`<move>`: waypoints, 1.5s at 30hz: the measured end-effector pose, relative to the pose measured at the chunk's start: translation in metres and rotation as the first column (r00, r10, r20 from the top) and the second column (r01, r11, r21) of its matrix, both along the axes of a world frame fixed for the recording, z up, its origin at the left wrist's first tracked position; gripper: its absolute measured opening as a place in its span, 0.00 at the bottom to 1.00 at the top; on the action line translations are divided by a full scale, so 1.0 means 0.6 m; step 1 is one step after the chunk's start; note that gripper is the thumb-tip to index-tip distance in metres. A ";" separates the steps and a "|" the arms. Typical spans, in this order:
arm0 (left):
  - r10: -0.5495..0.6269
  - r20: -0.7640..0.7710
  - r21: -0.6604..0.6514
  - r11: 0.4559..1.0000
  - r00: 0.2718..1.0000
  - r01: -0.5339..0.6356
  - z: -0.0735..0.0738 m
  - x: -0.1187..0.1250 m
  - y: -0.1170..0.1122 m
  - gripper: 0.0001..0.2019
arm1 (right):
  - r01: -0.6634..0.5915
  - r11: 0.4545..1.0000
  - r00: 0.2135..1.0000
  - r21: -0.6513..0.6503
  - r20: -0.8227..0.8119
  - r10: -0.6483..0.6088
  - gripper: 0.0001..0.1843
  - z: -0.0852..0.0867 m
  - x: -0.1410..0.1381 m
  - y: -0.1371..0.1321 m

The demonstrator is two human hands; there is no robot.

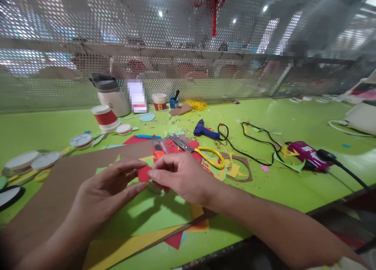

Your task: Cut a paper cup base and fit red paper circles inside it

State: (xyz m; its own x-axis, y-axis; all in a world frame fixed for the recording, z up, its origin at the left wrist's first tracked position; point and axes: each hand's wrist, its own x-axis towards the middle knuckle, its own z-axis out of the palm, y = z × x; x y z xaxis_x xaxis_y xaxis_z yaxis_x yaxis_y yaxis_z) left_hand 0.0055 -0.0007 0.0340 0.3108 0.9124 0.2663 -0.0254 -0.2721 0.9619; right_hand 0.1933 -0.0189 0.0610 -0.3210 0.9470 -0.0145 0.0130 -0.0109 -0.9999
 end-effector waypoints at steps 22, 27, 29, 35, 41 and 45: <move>-0.021 -0.029 -0.212 0.977 0.999 0.015 0.012 0.002 -0.001 0.07 | 0.038 0.998 0.999 0.042 -0.039 -0.036 0.10 -0.010 -0.002 0.010; -0.054 -0.082 -0.187 0.982 0.995 0.038 0.009 -0.008 0.003 0.06 | 0.034 0.999 0.999 0.041 -0.022 -0.033 0.09 -0.013 -0.002 0.009; -0.073 -0.073 -0.188 0.981 0.995 0.058 0.006 -0.011 0.004 0.06 | 0.024 0.999 0.999 0.039 -0.032 -0.023 0.10 -0.016 -0.001 0.009; -0.100 0.074 -0.293 0.949 0.992 0.117 0.003 -0.010 0.004 0.06 | 0.094 0.995 0.983 -0.015 -0.157 -0.095 0.16 -0.022 0.002 0.019; -0.161 0.107 -0.300 0.935 0.981 0.187 0.009 -0.009 0.003 0.06 | 0.039 0.998 0.993 0.047 -0.113 -0.034 0.15 -0.012 0.005 0.018; -0.136 0.054 -0.299 0.943 0.989 0.146 0.006 -0.009 0.004 0.06 | -0.006 0.999 1.000 0.043 0.012 0.006 0.17 -0.012 0.003 0.016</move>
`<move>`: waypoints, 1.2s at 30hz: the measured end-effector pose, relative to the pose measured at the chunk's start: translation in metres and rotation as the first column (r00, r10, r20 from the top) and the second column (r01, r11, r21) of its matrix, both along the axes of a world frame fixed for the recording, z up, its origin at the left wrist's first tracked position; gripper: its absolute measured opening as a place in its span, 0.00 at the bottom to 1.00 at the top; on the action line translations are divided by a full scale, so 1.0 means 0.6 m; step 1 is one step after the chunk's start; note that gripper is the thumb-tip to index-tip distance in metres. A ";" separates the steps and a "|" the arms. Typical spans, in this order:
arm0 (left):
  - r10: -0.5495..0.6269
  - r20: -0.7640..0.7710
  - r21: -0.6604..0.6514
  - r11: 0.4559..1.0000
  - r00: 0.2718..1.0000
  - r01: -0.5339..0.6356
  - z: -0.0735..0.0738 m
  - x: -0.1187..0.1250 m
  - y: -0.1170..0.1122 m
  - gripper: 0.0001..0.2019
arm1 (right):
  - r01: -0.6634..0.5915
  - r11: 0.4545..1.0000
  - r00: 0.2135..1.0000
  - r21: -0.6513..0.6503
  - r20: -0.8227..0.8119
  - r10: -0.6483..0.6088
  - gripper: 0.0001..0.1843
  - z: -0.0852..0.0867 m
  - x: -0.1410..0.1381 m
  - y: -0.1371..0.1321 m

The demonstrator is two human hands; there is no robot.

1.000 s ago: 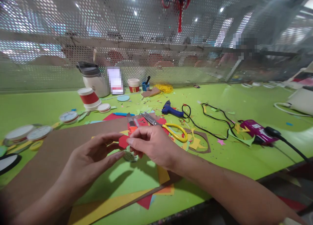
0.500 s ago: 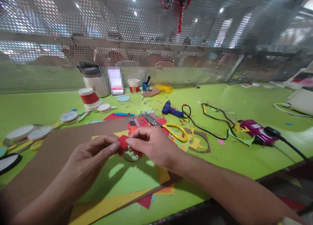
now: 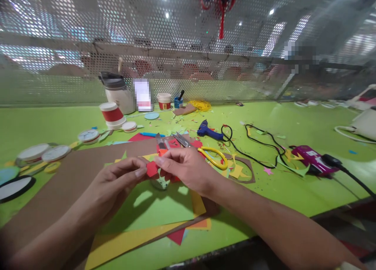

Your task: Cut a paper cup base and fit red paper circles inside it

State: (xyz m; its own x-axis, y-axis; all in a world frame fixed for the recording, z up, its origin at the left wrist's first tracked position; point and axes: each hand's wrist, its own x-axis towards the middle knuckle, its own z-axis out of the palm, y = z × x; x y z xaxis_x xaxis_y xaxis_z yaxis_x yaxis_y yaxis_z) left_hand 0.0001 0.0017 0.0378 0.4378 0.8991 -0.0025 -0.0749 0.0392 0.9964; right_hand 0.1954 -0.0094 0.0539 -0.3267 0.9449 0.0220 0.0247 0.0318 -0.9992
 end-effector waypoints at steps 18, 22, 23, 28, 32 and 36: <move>0.002 -0.049 -0.053 0.999 0.999 -0.005 -0.008 0.003 0.008 0.08 | 0.055 0.998 0.996 -0.040 -0.070 -0.057 0.18 -0.024 -0.005 0.012; -0.028 -0.045 -0.037 0.999 0.999 0.026 -0.008 0.000 0.007 0.08 | -0.012 0.999 0.998 -0.032 -0.056 0.010 0.11 -0.019 -0.006 0.006; -0.038 -0.037 -0.047 0.998 0.999 0.036 -0.007 0.000 0.006 0.08 | -0.025 0.999 0.998 -0.034 -0.056 0.023 0.10 -0.017 -0.006 0.005; -0.068 0.103 -0.132 0.988 0.992 0.081 -0.003 0.004 0.002 0.06 | -0.035 0.999 0.997 -0.035 -0.065 0.033 0.10 -0.015 -0.006 0.003; -0.092 0.238 -0.138 0.982 0.967 0.127 -0.001 0.004 0.004 0.14 | -0.044 0.998 0.997 -0.048 -0.062 0.041 0.10 -0.019 -0.005 0.004; -0.049 0.273 -0.150 0.984 0.961 0.092 0.002 0.003 0.006 0.15 | -0.065 0.997 0.995 -0.051 -0.072 0.062 0.09 -0.020 -0.006 0.004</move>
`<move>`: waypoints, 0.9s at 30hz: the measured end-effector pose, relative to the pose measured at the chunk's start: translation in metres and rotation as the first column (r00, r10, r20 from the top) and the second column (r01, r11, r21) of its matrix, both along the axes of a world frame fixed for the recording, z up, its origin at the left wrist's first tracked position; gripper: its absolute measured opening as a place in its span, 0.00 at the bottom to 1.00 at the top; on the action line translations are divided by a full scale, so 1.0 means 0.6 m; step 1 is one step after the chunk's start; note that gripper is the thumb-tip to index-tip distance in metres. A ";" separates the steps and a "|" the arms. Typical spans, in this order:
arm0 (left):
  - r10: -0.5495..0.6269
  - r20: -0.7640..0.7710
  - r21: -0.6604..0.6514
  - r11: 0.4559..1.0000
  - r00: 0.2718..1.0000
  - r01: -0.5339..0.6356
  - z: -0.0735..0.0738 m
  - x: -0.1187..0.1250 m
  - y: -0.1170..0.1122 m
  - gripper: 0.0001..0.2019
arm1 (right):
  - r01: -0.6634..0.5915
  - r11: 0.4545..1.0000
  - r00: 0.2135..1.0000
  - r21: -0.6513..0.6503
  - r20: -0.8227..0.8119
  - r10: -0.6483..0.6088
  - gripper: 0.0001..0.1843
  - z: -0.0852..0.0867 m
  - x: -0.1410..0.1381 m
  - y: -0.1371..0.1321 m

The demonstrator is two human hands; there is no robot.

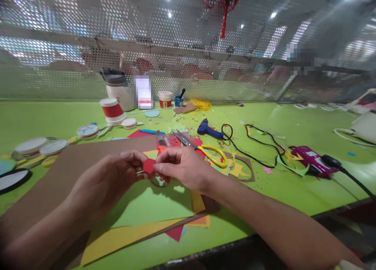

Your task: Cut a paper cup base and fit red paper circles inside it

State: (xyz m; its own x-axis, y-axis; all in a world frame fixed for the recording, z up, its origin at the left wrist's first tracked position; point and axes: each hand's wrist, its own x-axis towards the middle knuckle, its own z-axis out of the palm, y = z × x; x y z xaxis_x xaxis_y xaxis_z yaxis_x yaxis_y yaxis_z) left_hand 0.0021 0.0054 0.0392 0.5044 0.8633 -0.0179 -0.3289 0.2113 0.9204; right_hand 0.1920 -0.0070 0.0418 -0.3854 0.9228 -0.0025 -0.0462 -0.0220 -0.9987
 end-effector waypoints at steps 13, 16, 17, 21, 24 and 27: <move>0.071 -0.172 -0.027 0.997 0.983 -0.077 0.001 0.004 -0.002 0.04 | 0.043 0.999 0.998 0.000 -0.043 -0.043 0.07 -0.006 0.005 0.003; 0.065 -0.175 -0.024 0.997 0.982 -0.070 0.001 0.003 -0.003 0.04 | 0.065 0.998 0.996 -0.001 -0.057 -0.065 0.07 -0.006 0.004 0.001; 0.060 -0.176 -0.016 0.998 0.983 -0.064 0.001 0.003 -0.004 0.04 | 0.065 0.998 0.996 0.000 -0.056 -0.065 0.07 -0.005 0.003 0.000; 0.040 -0.169 -0.018 0.999 0.985 -0.044 0.001 0.005 -0.008 0.03 | 0.070 0.998 0.997 0.001 -0.021 -0.070 0.05 0.000 -0.001 -0.003; 0.037 -0.133 -0.040 0.998 0.990 -0.042 0.001 0.006 -0.006 0.07 | 0.081 0.997 0.997 -0.013 -0.013 -0.081 0.07 0.002 -0.002 -0.001; 0.026 -0.116 -0.036 0.999 0.993 -0.031 0.002 0.005 -0.003 0.14 | 0.085 0.996 0.996 -0.017 -0.016 -0.086 0.09 0.001 0.000 0.001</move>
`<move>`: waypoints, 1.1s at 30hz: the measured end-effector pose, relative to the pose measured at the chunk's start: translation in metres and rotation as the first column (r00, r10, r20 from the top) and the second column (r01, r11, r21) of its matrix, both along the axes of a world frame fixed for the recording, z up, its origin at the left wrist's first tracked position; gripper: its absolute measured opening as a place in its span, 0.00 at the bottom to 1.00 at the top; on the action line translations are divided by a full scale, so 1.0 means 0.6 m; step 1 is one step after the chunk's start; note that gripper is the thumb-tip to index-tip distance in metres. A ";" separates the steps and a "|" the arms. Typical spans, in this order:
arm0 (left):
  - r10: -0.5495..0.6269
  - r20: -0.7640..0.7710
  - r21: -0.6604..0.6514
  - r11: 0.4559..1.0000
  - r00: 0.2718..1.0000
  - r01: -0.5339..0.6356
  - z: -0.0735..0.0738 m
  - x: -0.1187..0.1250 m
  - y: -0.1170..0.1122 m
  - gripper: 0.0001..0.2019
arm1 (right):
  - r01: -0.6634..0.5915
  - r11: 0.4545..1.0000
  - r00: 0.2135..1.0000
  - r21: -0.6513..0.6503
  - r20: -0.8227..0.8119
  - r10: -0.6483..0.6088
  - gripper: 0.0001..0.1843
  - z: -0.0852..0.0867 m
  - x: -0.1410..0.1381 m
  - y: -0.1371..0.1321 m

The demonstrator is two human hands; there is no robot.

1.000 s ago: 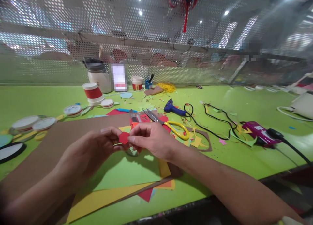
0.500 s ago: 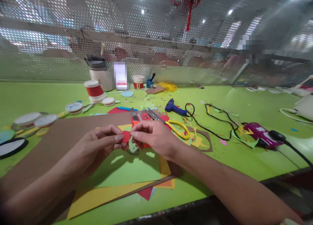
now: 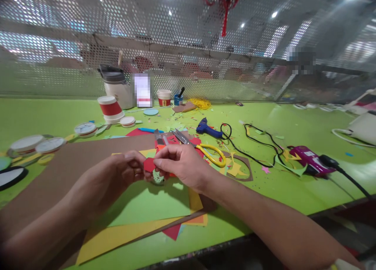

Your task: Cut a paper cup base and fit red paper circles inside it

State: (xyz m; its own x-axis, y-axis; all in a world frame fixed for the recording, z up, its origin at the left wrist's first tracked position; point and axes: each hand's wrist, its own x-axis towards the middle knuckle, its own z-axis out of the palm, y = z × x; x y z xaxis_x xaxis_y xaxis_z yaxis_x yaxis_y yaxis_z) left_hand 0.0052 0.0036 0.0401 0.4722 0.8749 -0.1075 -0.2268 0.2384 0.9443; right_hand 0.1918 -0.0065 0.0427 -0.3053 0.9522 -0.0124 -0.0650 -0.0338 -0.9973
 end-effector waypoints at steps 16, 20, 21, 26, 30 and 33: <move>0.045 -0.108 0.003 0.999 0.993 -0.045 -0.002 0.000 -0.002 0.07 | 0.074 0.997 0.997 0.019 0.020 -0.075 0.10 0.001 0.001 0.003; 0.026 -0.113 -0.005 1.000 0.993 -0.026 -0.004 0.000 -0.001 0.06 | 0.020 0.999 0.997 0.030 0.068 -0.022 0.10 0.002 -0.001 -0.001; 0.024 -0.117 -0.006 1.000 0.993 -0.025 -0.004 0.000 -0.001 0.06 | 0.010 0.999 0.996 0.033 0.085 -0.013 0.10 0.002 -0.001 -0.002; 0.026 -0.129 0.058 0.998 0.991 -0.019 0.000 0.003 -0.004 0.05 | 0.011 1.000 0.996 0.018 0.088 -0.013 0.10 0.001 0.000 0.000; 0.089 -0.223 0.251 0.968 0.971 -0.031 -0.004 0.008 -0.004 0.16 | 0.026 1.000 0.996 0.015 0.081 -0.027 0.09 0.001 0.001 0.002; 0.133 -0.303 0.367 0.930 0.944 -0.014 -0.015 0.008 -0.001 0.19 | 0.023 1.000 0.996 0.010 0.083 -0.024 0.10 0.003 0.002 0.001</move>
State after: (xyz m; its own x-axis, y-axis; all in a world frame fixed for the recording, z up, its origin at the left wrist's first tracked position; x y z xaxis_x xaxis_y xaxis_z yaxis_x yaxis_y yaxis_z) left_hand 0.0101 0.0031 0.0313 0.3981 0.9135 0.0840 0.0949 -0.1321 0.9867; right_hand 0.1928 -0.0059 0.0447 -0.2811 0.9593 -0.0282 0.0178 -0.0242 -0.9995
